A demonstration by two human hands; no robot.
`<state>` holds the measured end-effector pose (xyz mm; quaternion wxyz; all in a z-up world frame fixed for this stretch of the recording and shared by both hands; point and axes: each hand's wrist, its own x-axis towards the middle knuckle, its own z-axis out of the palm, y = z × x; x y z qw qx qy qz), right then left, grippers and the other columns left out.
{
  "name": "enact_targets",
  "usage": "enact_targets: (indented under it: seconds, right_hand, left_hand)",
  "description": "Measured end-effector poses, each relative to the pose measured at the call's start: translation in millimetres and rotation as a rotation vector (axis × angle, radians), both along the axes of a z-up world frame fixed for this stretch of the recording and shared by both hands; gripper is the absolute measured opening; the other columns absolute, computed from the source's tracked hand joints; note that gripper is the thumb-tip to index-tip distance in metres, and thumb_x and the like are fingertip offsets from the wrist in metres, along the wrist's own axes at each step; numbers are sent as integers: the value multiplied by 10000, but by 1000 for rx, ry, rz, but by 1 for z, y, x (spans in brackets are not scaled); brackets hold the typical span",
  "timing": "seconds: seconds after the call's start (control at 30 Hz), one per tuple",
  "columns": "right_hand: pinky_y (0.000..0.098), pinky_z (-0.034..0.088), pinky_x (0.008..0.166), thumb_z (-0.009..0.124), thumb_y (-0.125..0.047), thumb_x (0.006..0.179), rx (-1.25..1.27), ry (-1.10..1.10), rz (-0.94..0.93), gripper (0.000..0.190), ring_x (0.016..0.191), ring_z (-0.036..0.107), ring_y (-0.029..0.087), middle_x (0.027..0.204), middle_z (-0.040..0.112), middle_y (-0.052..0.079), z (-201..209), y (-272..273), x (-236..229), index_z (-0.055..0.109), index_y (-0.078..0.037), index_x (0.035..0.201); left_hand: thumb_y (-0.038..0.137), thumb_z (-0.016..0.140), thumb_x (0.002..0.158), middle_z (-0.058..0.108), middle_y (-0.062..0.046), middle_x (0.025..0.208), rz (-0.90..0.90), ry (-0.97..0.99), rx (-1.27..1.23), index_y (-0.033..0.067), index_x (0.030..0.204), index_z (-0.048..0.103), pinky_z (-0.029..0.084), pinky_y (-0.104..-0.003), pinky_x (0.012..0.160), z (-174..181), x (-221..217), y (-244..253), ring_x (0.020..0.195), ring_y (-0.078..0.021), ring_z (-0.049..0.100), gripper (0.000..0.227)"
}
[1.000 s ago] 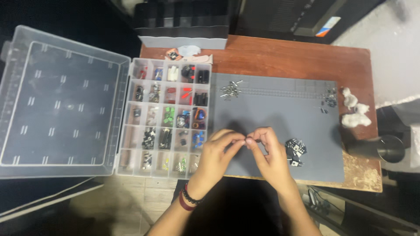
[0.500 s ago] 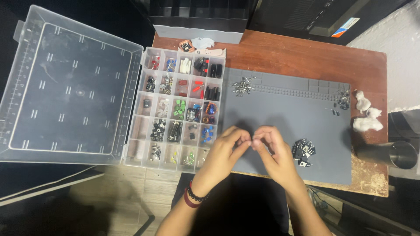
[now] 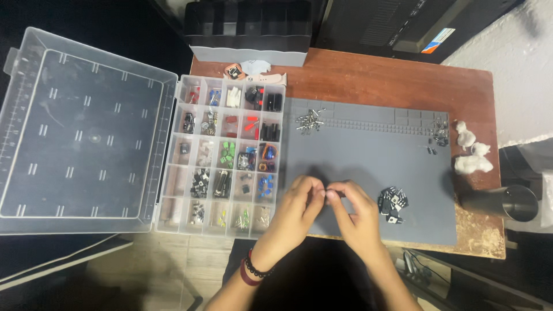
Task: The person picks small metallic components from a compartmentalized organizer and a gray mat, then connects them by hand. They repeatedly place assembled pieces back onto the mat while continuing to select and join additional parts.
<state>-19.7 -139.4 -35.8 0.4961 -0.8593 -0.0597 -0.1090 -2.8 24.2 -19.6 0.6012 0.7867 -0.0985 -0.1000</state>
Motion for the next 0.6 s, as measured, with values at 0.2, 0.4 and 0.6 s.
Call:
enact_targets:
  seconds: [0.2,0.4,0.6]
  right_hand:
    - [403,565,727,628,-107,1002,29,33,-30,150,688,695,259,676,703,83,-12,-4,-4,753,-84,923]
    - [452,586,781,666,-47,967,108,13,-65,139,807,741,285,856,767,156,-4,1,-5,723,-27,1092]
    - [447,575,781,718,-37,927,15,-109,-50,125,815,729,337,874,750,123,-5,-2,-8,746,-49,1048]
  left_hand:
    - [197,525,1037,576,-175,845,-52,-49,105,69,1014,546,565,-456,701,0,-1,-11,847,-424,668,131]
    - [161,536,1013,559,-174,841,-28,-67,109,57,1009,534,557,-479,694,-6,1,-14,828,-445,659,103]
    - [181,538,1017,528,-117,797,-20,-59,15,83,962,521,544,-409,666,-14,0,-14,768,-367,644,113]
